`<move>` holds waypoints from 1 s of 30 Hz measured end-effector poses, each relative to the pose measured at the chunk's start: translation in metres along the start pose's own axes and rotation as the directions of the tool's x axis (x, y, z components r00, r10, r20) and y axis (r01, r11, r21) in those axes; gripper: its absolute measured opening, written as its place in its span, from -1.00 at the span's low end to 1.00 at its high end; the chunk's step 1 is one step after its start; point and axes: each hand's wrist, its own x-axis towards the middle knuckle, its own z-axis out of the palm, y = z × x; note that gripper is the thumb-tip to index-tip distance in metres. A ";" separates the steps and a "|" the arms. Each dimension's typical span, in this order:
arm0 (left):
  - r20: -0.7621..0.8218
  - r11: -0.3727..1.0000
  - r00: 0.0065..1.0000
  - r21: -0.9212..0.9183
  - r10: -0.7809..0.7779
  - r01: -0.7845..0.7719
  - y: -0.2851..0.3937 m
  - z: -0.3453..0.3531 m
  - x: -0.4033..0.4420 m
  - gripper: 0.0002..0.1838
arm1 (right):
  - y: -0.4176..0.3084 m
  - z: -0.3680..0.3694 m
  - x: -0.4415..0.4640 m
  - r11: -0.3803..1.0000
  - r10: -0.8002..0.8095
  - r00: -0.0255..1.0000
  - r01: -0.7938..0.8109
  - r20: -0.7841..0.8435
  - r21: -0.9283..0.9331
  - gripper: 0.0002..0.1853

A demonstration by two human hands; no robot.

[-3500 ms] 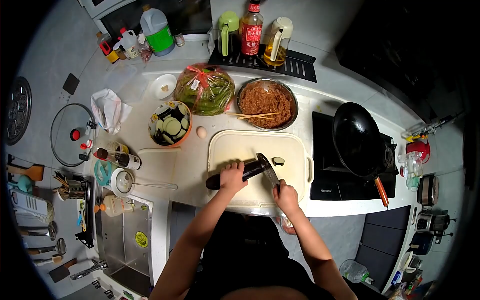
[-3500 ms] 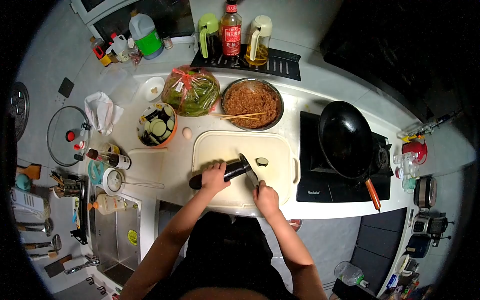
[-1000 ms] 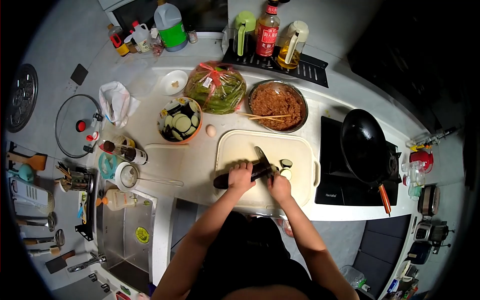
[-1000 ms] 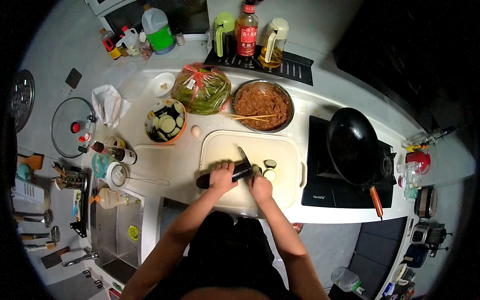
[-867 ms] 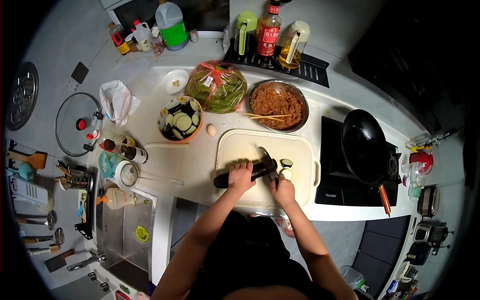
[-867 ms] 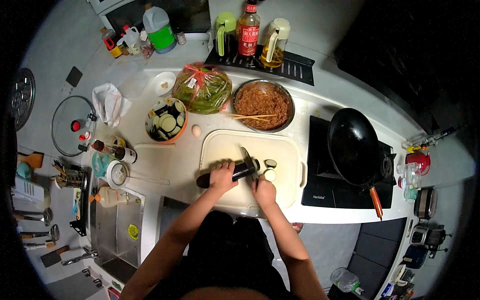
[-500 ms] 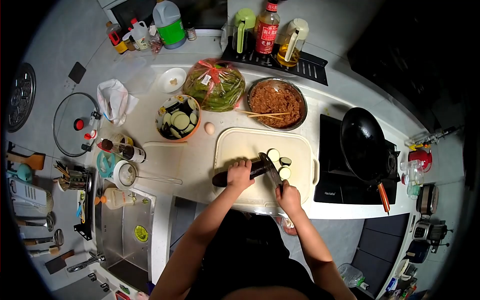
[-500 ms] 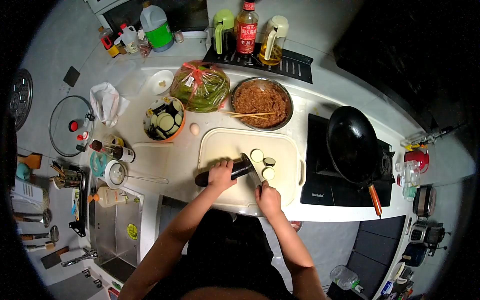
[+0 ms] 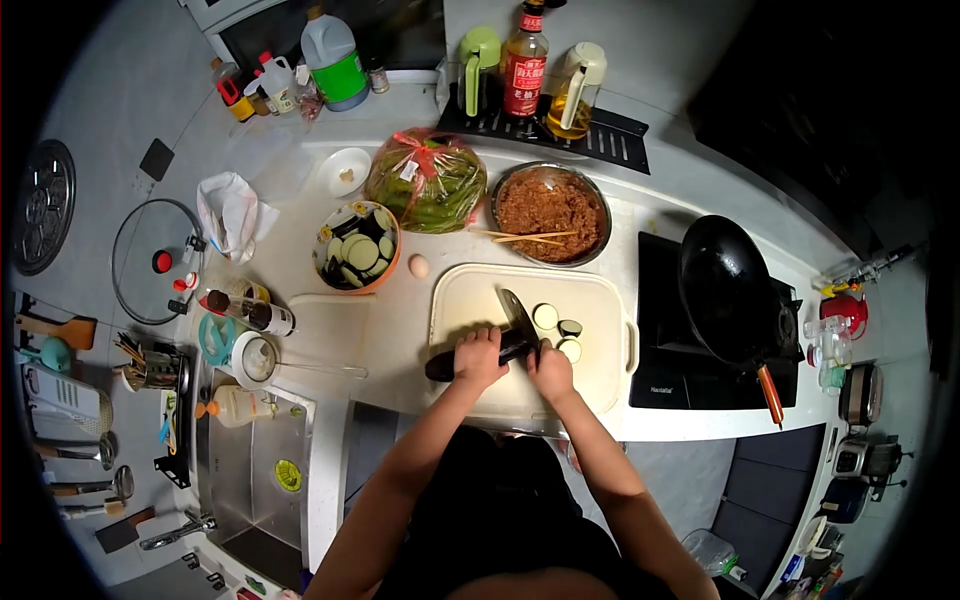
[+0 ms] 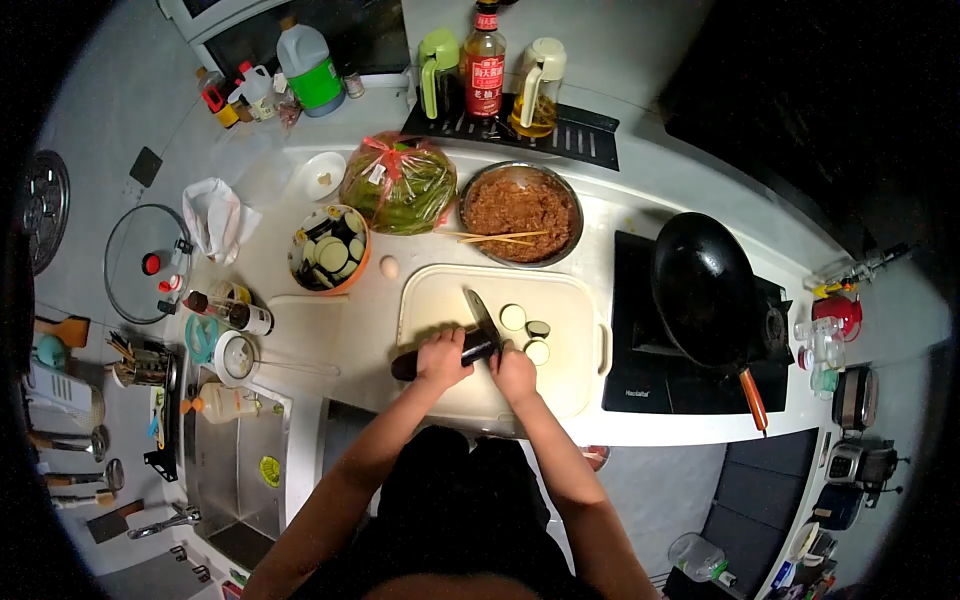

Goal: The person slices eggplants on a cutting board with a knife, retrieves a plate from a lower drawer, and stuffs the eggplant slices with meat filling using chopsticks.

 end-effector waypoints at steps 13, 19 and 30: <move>0.066 0.997 0.996 0.056 -0.059 0.055 0.004 -0.010 -0.005 -0.27 | 0.017 -0.049 -0.044 0.999 0.030 0.998 -0.029 -0.052 0.017 -0.76; 0.061 0.998 0.997 0.043 -0.050 0.047 0.006 -0.011 -0.005 -0.28 | -0.001 -0.062 -0.052 1.000 -0.007 1.000 0.007 -0.015 -0.015 -0.78; 0.030 0.999 0.999 0.039 -0.028 0.027 0.005 -0.010 -0.005 -0.32 | -0.003 -0.055 -0.034 0.999 -0.037 0.999 0.037 0.037 -0.015 -0.79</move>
